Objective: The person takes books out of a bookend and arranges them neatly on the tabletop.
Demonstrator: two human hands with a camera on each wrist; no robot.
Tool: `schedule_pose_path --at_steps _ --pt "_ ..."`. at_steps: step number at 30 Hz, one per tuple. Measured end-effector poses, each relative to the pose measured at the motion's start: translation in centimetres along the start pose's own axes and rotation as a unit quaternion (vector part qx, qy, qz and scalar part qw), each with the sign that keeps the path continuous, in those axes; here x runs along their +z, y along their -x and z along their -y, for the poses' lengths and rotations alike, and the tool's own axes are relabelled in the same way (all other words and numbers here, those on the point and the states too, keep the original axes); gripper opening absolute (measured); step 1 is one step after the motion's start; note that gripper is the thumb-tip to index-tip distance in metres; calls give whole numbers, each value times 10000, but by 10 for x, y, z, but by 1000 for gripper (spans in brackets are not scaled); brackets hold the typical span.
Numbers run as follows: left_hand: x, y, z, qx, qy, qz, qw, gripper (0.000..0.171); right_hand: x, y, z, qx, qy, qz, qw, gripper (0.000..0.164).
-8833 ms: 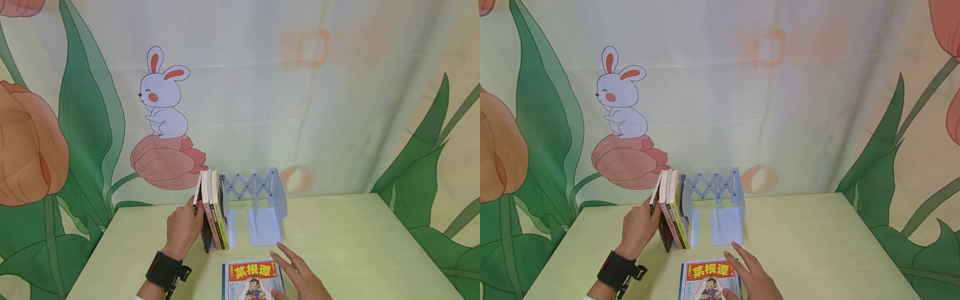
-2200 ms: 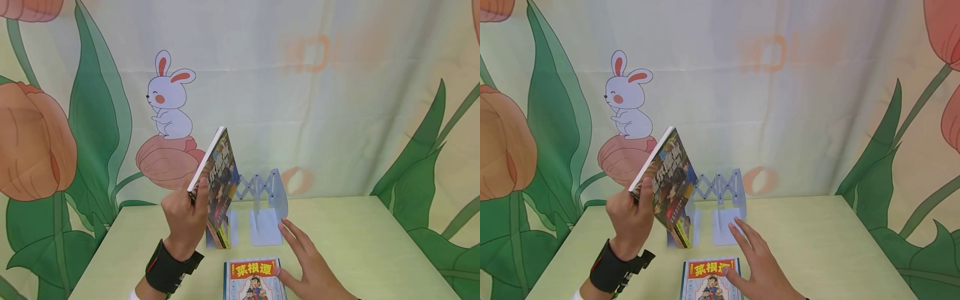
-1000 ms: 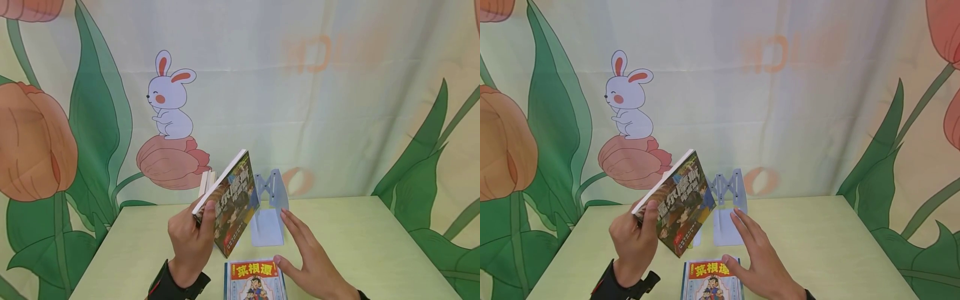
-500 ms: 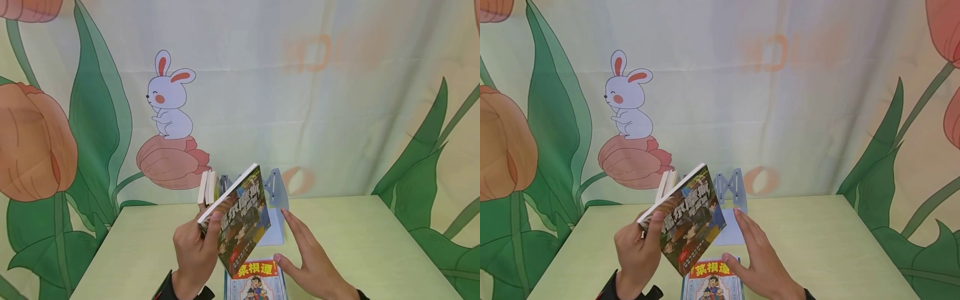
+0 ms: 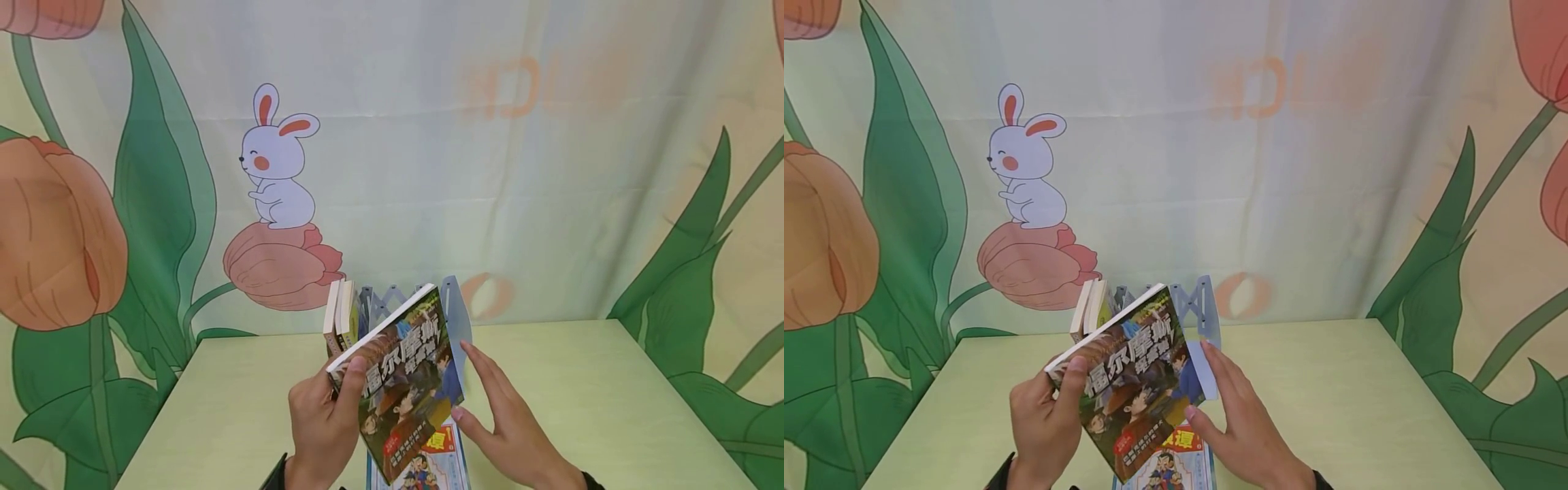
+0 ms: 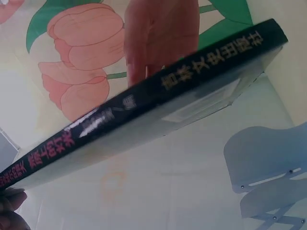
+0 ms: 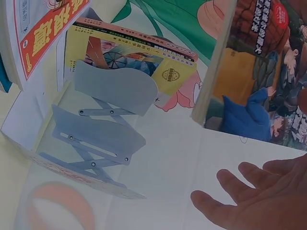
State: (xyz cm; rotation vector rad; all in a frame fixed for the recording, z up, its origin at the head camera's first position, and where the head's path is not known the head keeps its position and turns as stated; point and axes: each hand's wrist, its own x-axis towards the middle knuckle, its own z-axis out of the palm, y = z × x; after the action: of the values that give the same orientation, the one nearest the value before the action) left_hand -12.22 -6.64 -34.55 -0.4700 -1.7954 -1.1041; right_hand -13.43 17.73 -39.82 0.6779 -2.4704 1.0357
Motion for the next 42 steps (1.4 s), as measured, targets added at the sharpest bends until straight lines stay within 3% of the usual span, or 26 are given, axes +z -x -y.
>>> schedule_pose_path --at_steps 5,13,24,31,42 --pt "-1 2 -3 -255 133 39 9996 14 1 -1 -2 181 -278 152 9993 73" --pt "-2 0 -7 -1003 640 333 9923 17 4 1 -4 645 -566 516 9950 62" --pt "1 0 -9 -1753 1146 626 9758 19 3 1 -7 864 -1105 1100 9840 53" --pt "2 -2 -5 -2361 1368 770 9590 22 0 1 -8 960 -1556 1559 9707 45" --pt "4 -1 2 -2616 1416 752 9518 24 1 4 -10 776 -1936 1658 9639 39"
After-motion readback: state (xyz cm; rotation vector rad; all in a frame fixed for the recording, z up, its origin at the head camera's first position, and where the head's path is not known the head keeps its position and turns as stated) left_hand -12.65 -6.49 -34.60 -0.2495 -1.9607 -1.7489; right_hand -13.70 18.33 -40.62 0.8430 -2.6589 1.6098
